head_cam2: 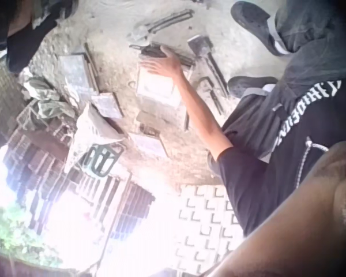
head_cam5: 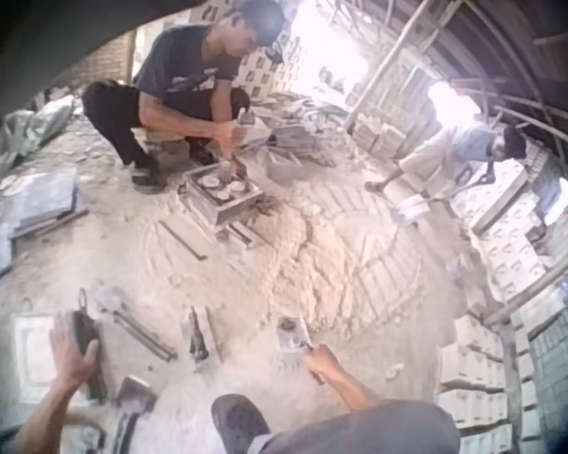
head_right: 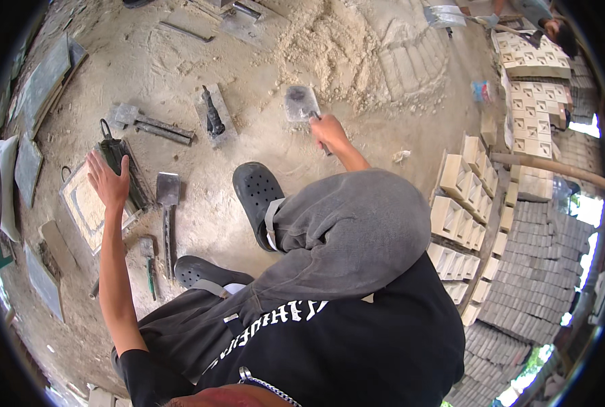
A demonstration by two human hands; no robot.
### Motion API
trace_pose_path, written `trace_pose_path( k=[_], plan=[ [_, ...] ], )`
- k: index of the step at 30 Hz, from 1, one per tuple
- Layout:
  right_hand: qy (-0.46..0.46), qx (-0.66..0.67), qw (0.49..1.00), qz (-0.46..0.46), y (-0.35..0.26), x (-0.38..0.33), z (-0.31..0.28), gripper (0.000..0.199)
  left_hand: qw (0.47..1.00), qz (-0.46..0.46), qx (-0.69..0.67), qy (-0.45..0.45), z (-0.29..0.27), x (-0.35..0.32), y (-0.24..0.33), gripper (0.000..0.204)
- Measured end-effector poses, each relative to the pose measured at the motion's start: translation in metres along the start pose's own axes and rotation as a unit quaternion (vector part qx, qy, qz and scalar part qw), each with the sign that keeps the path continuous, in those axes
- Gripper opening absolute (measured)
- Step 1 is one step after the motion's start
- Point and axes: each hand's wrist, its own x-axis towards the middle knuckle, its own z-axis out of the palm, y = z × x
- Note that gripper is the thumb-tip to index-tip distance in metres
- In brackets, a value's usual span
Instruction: The person fills a rectangular mold with a sand-like mixture, levels and compresses it by hand and with a trowel, then turns the mold over to release the formed block.
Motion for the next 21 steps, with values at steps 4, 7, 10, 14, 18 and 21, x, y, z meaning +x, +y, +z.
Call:
trace_pose_path(
  k=[4,7,10,14,18,21],
  plan=[
    [0.016,0.019,1.000,-0.014,-0.008,0.070,0.009,0.042,0.997,0.024,-0.067,0.002,-0.002,-0.007,-0.019,0.092],
    [0.028,0.009,0.999,-0.013,-0.016,0.113,-0.008,0.038,0.997,0.036,-0.063,-0.027,-0.003,-0.011,-0.019,0.090],
    [0.032,-0.006,0.999,-0.009,-0.038,0.127,-0.010,0.028,0.997,-0.019,-0.056,-0.042,-0.005,-0.023,-0.028,0.090],
    [0.049,0.005,0.999,-0.009,-0.050,0.126,0.005,0.028,0.998,-0.030,-0.034,-0.053,-0.011,-0.041,-0.047,0.089],
    [0.080,0.003,0.997,-0.019,-0.052,0.133,0.004,0.029,0.999,-0.017,0.007,-0.047,-0.017,-0.053,-0.063,0.087],
    [0.056,-0.033,0.998,-0.016,-0.053,0.170,-0.008,0.027,0.998,-0.052,-0.001,-0.027,-0.026,-0.063,-0.080,0.086]
  ],
)
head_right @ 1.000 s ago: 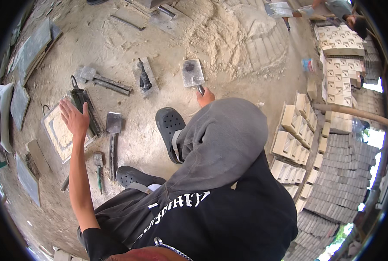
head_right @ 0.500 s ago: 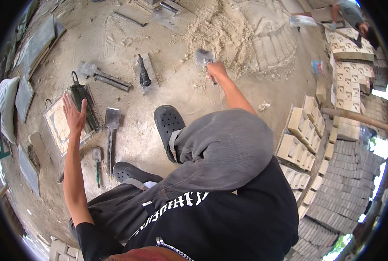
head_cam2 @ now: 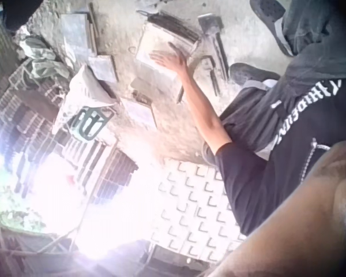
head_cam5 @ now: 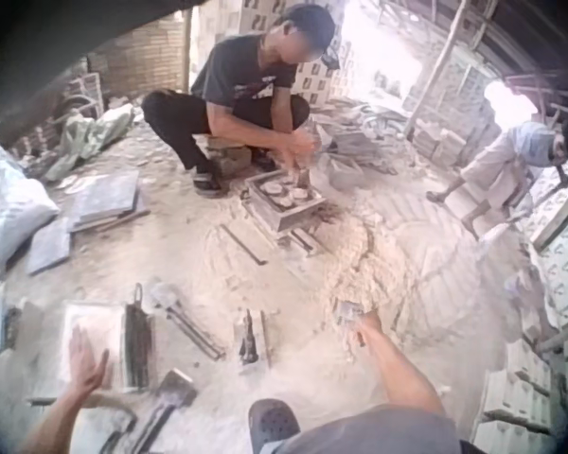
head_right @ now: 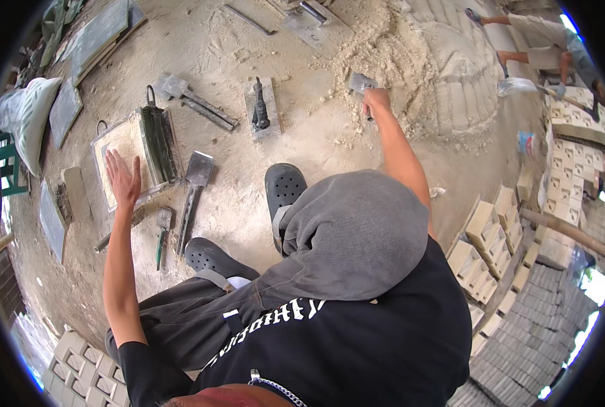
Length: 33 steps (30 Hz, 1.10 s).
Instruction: The person fills a rectangular mold with a sand-like mixture, levels and compresses it by hand and with a trowel, then turns the mold over to release the formed block.
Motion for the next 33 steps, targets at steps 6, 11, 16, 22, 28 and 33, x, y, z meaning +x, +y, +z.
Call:
trace_pose_path(
  k=[6,11,16,22,28,33],
  plan=[
    [0.050,-0.023,0.998,0.007,0.008,0.060,-0.005,0.026,0.999,0.006,0.035,0.007,-0.003,0.002,-0.031,0.075],
    [0.025,0.041,0.997,-0.054,0.009,-0.011,0.010,0.040,0.985,0.061,0.161,0.010,-0.058,0.019,-0.097,0.063],
    [-0.046,0.083,0.985,-0.148,-0.010,-0.108,-0.017,0.030,0.979,0.064,0.183,-0.057,-0.093,0.046,-0.119,0.058],
    [-0.144,-0.025,0.958,-0.247,-0.110,-0.218,0.014,0.026,0.993,0.025,0.036,-0.109,-0.055,0.062,-0.151,0.058],
    [-0.270,-0.161,0.871,-0.376,-0.204,-0.279,0.088,0.037,0.931,-0.103,-0.331,-0.111,-0.025,0.069,-0.112,0.064],
    [-0.331,-0.298,0.771,-0.456,-0.278,-0.339,0.153,0.032,0.951,-0.104,-0.280,-0.082,0.004,0.058,-0.091,0.072]
  ],
)
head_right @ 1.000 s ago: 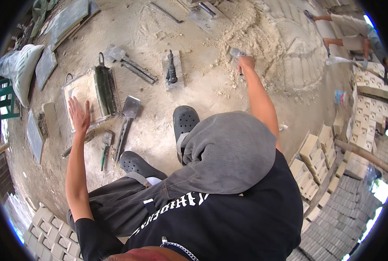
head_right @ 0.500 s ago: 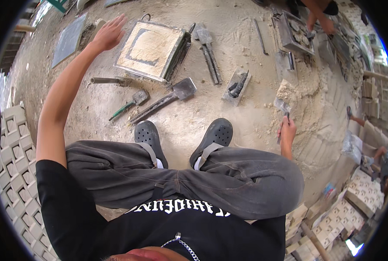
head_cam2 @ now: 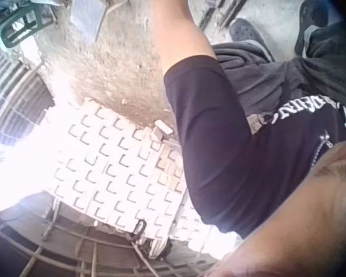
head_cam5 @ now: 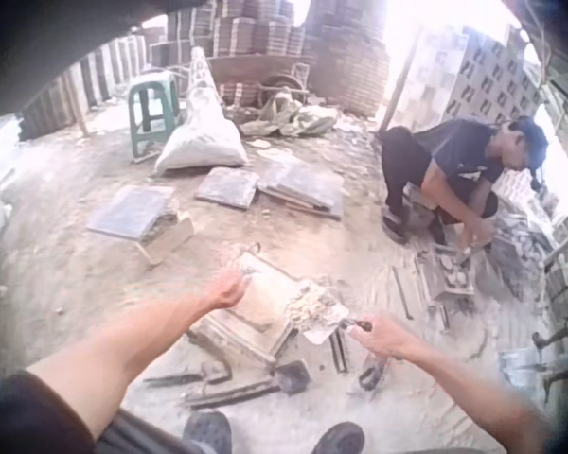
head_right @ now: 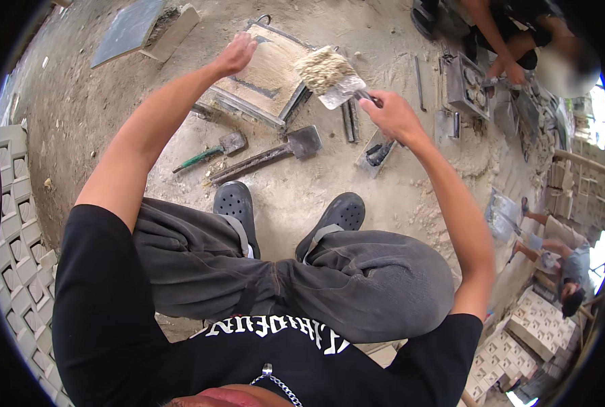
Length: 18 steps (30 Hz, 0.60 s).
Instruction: The person fills a rectangular mold with a sand-like mixture, levels and compresses it by hand and with a trowel, then turns the mold over to release the formed block.
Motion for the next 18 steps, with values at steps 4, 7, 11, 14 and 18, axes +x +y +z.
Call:
trace_pose_path(
  k=[4,7,11,14,18],
  plan=[
    [-0.069,-0.119,0.991,-0.006,-0.067,0.029,0.005,0.034,0.994,0.050,0.082,0.060,0.019,-0.033,0.000,0.072],
    [-0.102,-0.200,0.974,-0.031,-0.108,0.037,0.004,0.036,0.992,0.059,0.061,0.093,0.026,-0.039,0.008,0.068],
    [-0.095,-0.275,0.956,-0.035,-0.130,0.061,0.012,0.035,0.992,0.049,0.051,0.105,0.032,-0.037,0.010,0.064],
    [-0.077,-0.312,0.946,-0.046,-0.142,0.069,0.012,0.031,0.989,0.070,0.081,0.101,0.034,-0.038,0.010,0.063],
    [-0.077,-0.387,0.917,-0.060,-0.171,0.057,0.008,0.025,0.986,0.088,0.093,0.103,0.031,-0.042,0.010,0.065]
  ],
)
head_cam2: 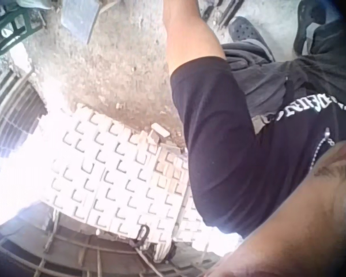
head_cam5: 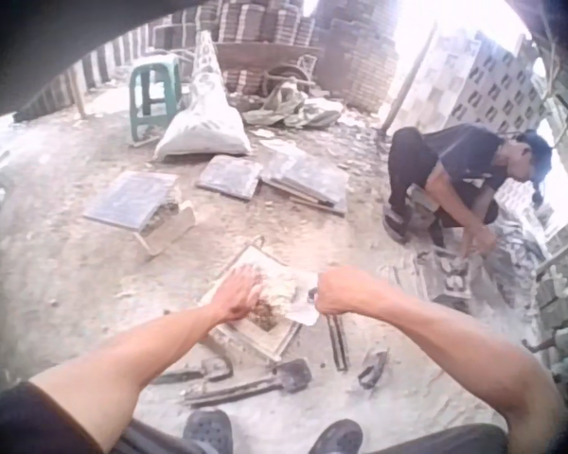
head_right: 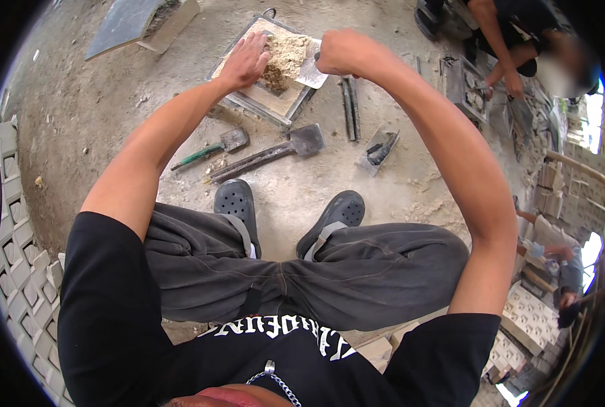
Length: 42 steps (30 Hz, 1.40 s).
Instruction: The person fills a rectangular mold with a sand-like mixture, levels and compresses it by hand and with a trowel, then turns the mold over to release the formed block.
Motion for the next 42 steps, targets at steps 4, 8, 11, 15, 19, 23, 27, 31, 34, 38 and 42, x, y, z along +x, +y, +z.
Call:
trace_pose_path(
  k=[4,8,11,15,19,23,27,31,34,38,42],
  plan=[
    [0.032,-0.080,0.996,0.019,0.007,-0.005,0.005,0.022,0.999,0.028,0.011,-0.020,-0.003,0.006,0.016,0.078],
    [0.093,-0.103,0.990,0.027,0.019,-0.028,0.013,0.022,0.994,0.058,0.077,-0.047,-0.001,0.012,0.029,0.095],
    [0.085,-0.063,0.993,0.047,0.041,-0.049,0.020,0.022,0.988,0.093,0.096,-0.074,-0.002,0.021,0.054,0.098],
    [0.105,-0.001,0.990,0.096,0.075,-0.057,0.045,0.028,0.984,0.120,0.116,-0.066,0.014,0.029,0.063,0.099],
    [0.097,0.043,0.986,0.130,0.114,-0.073,0.067,0.033,0.966,0.231,0.070,-0.096,0.015,0.037,0.059,0.099],
    [0.099,0.086,0.981,0.143,0.148,-0.095,0.084,0.032,0.986,0.145,0.074,-0.043,0.015,0.067,0.049,0.095],
    [0.111,0.127,0.974,0.149,0.193,-0.119,0.123,0.029,0.983,0.139,0.056,-0.104,0.011,0.086,0.040,0.094],
    [0.121,0.146,0.971,0.149,0.238,-0.142,0.177,0.027,0.969,0.218,0.048,-0.106,0.023,0.076,0.044,0.092],
    [0.121,0.153,0.967,0.163,0.263,-0.167,0.213,0.027,0.974,0.212,0.003,-0.075,0.024,0.079,0.052,0.071],
    [0.173,0.190,0.949,0.185,0.290,-0.195,0.267,0.026,0.979,0.190,-0.073,-0.022,0.012,0.083,0.072,0.031],
    [0.110,0.211,0.946,0.220,0.295,-0.200,0.278,0.026,0.978,0.205,-0.039,-0.026,0.010,0.082,0.079,0.028]
  ],
)
